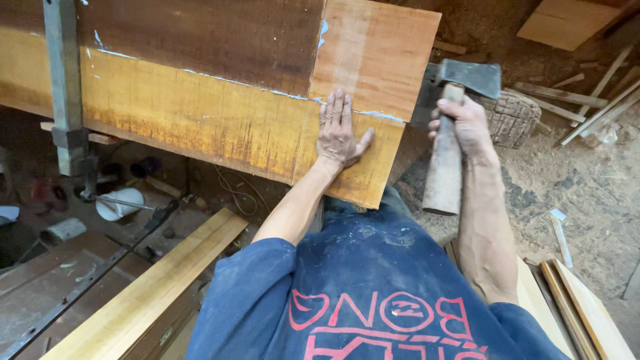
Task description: The person aligns wooden planks on a workbench and uses metal clamps to secure them together. They adjust the clamps and tap the wood with a mallet to ensure alignment.
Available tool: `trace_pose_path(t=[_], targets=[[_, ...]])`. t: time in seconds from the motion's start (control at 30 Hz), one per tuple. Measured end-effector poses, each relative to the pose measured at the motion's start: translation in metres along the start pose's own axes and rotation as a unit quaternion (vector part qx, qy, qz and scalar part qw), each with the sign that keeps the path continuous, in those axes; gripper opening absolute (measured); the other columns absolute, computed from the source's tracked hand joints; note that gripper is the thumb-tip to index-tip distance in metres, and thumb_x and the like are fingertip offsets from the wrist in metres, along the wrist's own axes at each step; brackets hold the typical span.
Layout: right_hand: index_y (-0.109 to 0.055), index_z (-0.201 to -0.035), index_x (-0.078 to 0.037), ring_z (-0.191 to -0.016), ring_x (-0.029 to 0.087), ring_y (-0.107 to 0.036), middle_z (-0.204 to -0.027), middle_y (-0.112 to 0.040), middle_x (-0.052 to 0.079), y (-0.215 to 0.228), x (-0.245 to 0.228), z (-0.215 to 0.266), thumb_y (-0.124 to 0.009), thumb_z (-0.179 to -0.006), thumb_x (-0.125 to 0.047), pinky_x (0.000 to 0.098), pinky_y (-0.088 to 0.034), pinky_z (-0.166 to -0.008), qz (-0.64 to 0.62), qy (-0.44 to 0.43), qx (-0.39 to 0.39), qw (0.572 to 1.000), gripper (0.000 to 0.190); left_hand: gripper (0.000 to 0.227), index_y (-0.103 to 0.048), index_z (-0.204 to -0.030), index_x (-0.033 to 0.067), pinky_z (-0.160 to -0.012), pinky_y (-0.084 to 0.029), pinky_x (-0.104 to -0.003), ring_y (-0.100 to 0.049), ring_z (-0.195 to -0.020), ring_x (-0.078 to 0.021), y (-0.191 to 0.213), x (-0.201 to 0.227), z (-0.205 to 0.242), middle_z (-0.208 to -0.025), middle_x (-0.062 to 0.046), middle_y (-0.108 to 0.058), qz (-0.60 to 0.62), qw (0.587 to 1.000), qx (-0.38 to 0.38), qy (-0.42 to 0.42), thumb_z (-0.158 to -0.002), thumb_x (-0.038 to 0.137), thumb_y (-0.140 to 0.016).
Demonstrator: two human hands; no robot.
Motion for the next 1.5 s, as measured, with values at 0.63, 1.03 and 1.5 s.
trace_pose_path(t=[0.63, 1.03, 1.5], targets=[[-0.056, -0.106, -0.005, -0.061, 0.016, -0.059, -0.08, -0.058, 0.008, -0.019, 0.039, -0.005, -0.066, -0.098, -0.009, 0.0349, -0.054, -0.052, -0.034, -0.038, -0.01, 0.999, 0.014, 0.103, -0.03, -0.156, -0.009, -0.129, -0.015, -0.052, -0.021, -0.156, -0.0419, -0.007, -0.003, 0.0, -0.166, -0.026, -0.022, 0.008, 1.0, 0.009, 0.006, -0.087, 0.057, -0.07], [-0.059, -0.099, -0.004, -0.063, 0.017, -0.064, -0.078, -0.062, 0.007, 0.054, 0.016, 0.022, -0.066, -0.097, -0.011, 0.0324, -0.058, -0.055, -0.081, 0.077, 0.187, 0.976, 0.01, 0.102, -0.033, -0.154, -0.012, -0.128, -0.018, -0.054, -0.023, -0.155, -0.0441, 0.0, 0.001, -0.001, -0.165, -0.029, -0.024, 0.023, 1.0, 0.002, -0.006, -0.087, 0.055, -0.072], [-0.059, -0.107, -0.006, -0.059, 0.017, -0.061, -0.079, -0.06, 0.005, 0.002, 0.037, 0.008, -0.066, -0.094, -0.012, 0.0344, -0.055, -0.052, -0.014, -0.012, -0.009, 1.0, 0.016, 0.103, -0.036, -0.152, -0.0111, -0.127, -0.019, -0.054, -0.026, -0.154, -0.0438, 0.002, 0.001, 0.002, -0.164, -0.029, -0.028, 0.023, 0.999, 0.021, 0.004, -0.083, 0.056, -0.071]])
Point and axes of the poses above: each hand's wrist, its own z-axis away from the middle knuckle, its own y-axis out of the back of the hand, x = y × z, the point moved 4 cm from there along -z, towards the middle knuckle
